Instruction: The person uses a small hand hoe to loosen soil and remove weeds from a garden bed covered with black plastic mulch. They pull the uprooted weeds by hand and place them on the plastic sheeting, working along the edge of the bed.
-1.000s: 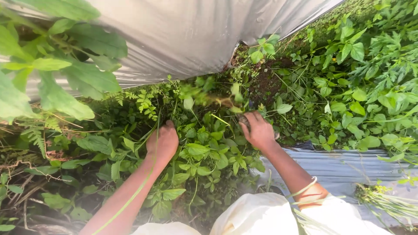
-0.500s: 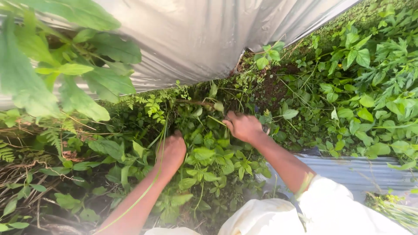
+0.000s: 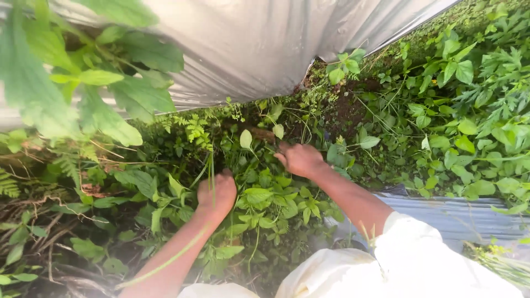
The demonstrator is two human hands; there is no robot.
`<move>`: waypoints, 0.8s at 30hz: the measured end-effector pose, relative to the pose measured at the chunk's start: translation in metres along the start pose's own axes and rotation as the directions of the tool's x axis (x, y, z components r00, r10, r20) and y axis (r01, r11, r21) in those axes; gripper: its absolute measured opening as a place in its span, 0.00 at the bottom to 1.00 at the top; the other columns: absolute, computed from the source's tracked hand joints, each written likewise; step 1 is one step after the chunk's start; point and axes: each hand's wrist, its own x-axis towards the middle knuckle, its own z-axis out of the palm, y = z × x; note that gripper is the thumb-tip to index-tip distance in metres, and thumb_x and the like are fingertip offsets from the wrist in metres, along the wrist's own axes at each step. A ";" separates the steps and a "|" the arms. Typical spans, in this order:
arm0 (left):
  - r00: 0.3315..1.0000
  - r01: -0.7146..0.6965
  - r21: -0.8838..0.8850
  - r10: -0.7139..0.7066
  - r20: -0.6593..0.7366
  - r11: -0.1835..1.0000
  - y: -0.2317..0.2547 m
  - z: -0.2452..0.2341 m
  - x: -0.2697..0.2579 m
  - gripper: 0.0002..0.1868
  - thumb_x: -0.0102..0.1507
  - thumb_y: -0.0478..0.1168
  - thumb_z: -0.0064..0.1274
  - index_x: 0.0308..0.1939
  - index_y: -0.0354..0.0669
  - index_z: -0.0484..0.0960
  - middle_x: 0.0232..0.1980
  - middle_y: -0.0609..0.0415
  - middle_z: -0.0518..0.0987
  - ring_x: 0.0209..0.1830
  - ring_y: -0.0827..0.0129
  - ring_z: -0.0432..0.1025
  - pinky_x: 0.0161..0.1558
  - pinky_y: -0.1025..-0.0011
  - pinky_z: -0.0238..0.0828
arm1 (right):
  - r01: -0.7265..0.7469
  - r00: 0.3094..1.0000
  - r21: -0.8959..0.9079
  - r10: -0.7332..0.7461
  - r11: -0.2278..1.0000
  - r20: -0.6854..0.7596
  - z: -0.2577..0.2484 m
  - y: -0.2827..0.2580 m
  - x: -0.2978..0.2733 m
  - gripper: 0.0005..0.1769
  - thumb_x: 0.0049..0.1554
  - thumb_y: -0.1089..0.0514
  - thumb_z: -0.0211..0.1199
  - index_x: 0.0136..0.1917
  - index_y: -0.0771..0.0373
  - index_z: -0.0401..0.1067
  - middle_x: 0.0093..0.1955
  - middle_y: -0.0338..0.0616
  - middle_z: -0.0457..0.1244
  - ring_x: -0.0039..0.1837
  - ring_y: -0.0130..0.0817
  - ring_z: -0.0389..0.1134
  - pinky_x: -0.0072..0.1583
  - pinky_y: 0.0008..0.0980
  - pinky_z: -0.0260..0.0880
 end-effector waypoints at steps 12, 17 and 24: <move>0.982 0.021 -0.067 -0.008 0.191 0.998 -0.005 -0.022 -0.028 0.20 0.66 0.33 0.33 0.55 0.37 0.79 0.37 0.46 0.86 0.37 0.54 0.84 0.34 0.56 0.79 | -0.267 0.959 0.298 0.222 0.917 0.177 -0.035 -0.024 -0.023 0.25 0.70 0.41 0.46 0.61 0.59 0.75 0.47 0.59 0.72 0.46 0.49 0.76 0.52 0.49 0.74; 0.991 0.010 0.052 -0.016 0.134 0.999 -0.030 -0.003 -0.030 0.18 0.66 0.36 0.35 0.50 0.41 0.81 0.33 0.51 0.85 0.36 0.55 0.84 0.34 0.56 0.78 | -0.179 0.946 0.326 0.072 0.928 0.317 -0.061 -0.021 -0.022 0.27 0.71 0.45 0.41 0.61 0.63 0.75 0.51 0.60 0.71 0.49 0.55 0.74 0.54 0.53 0.74; 0.839 0.228 0.057 -0.226 0.495 0.972 -0.054 -0.121 -0.077 0.21 0.70 0.38 0.29 0.56 0.49 0.80 0.50 0.49 0.86 0.52 0.56 0.82 0.51 0.59 0.84 | -0.294 0.825 0.397 0.021 0.869 0.564 -0.058 -0.048 -0.043 0.25 0.72 0.41 0.42 0.64 0.62 0.68 0.31 0.41 0.53 0.29 0.31 0.49 0.33 0.39 0.50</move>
